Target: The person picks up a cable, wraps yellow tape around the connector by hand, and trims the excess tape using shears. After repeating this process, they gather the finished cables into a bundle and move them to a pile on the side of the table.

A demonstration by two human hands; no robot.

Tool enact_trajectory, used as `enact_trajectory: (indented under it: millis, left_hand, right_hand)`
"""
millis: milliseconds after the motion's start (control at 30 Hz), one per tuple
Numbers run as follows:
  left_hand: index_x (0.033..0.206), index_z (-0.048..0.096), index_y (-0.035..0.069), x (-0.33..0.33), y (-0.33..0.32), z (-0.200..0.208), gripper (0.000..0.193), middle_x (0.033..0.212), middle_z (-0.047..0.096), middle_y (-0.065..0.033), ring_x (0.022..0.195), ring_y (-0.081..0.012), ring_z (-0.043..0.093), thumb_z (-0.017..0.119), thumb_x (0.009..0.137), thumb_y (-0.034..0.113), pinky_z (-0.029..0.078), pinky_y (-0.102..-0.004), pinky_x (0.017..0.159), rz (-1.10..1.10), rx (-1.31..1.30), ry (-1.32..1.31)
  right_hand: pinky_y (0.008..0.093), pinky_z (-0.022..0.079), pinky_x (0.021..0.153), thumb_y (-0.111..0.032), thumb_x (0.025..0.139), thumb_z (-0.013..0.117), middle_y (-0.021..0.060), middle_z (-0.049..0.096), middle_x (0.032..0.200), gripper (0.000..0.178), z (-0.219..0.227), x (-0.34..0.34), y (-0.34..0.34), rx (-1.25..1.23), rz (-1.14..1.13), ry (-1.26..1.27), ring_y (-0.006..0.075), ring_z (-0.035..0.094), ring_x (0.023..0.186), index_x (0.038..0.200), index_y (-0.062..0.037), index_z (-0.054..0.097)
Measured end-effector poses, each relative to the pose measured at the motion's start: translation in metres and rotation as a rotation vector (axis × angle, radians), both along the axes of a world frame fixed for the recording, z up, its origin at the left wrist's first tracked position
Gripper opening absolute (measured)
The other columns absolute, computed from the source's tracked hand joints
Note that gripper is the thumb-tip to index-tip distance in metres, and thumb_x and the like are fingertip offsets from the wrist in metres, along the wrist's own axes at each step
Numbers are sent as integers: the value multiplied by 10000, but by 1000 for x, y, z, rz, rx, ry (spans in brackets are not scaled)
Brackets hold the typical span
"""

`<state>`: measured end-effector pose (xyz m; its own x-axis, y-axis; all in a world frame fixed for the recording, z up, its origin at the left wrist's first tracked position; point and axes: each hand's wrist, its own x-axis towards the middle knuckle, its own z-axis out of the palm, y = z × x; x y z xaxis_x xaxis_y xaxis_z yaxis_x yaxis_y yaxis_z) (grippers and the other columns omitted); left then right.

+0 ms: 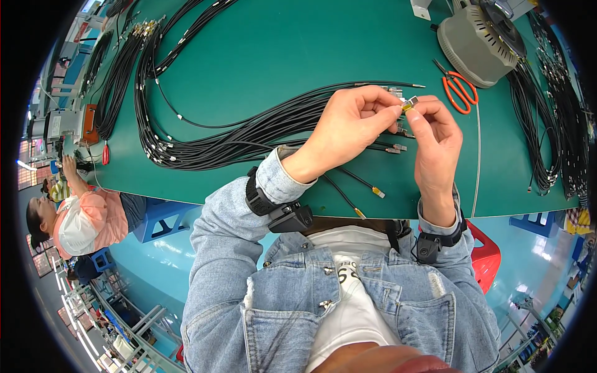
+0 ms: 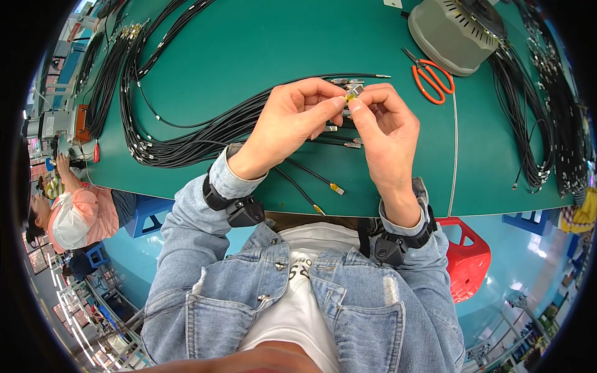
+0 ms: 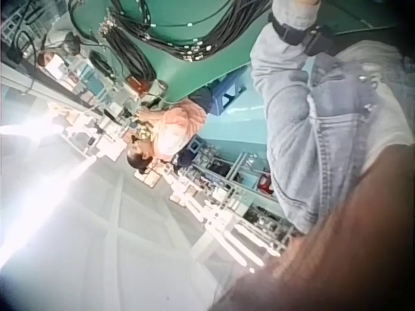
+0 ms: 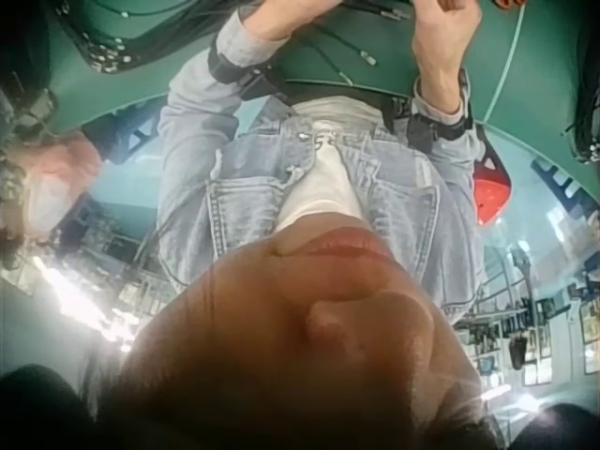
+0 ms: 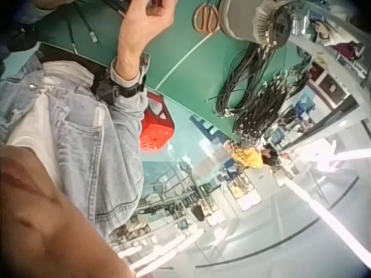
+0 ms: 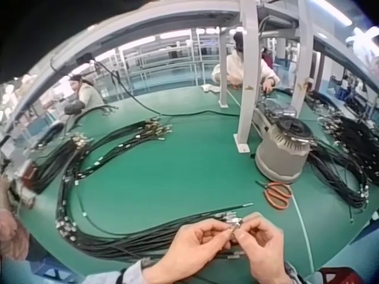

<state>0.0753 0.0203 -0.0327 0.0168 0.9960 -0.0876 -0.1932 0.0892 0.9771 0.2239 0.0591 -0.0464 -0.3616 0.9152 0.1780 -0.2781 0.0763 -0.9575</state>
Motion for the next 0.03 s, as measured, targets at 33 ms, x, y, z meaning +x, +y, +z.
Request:
enact_trajectory:
  millis: [33]
  left_hand:
    - [985,595,-3,0,0,0,189,734,600,-24,512,-17,426,570,875,149,310,-165,428,-2,-8,4]
  right_hand:
    - [245,367,770,-20,823,563,37,512,892,25,0,0,0,10,3,-2,107,475,824,821,2,551]
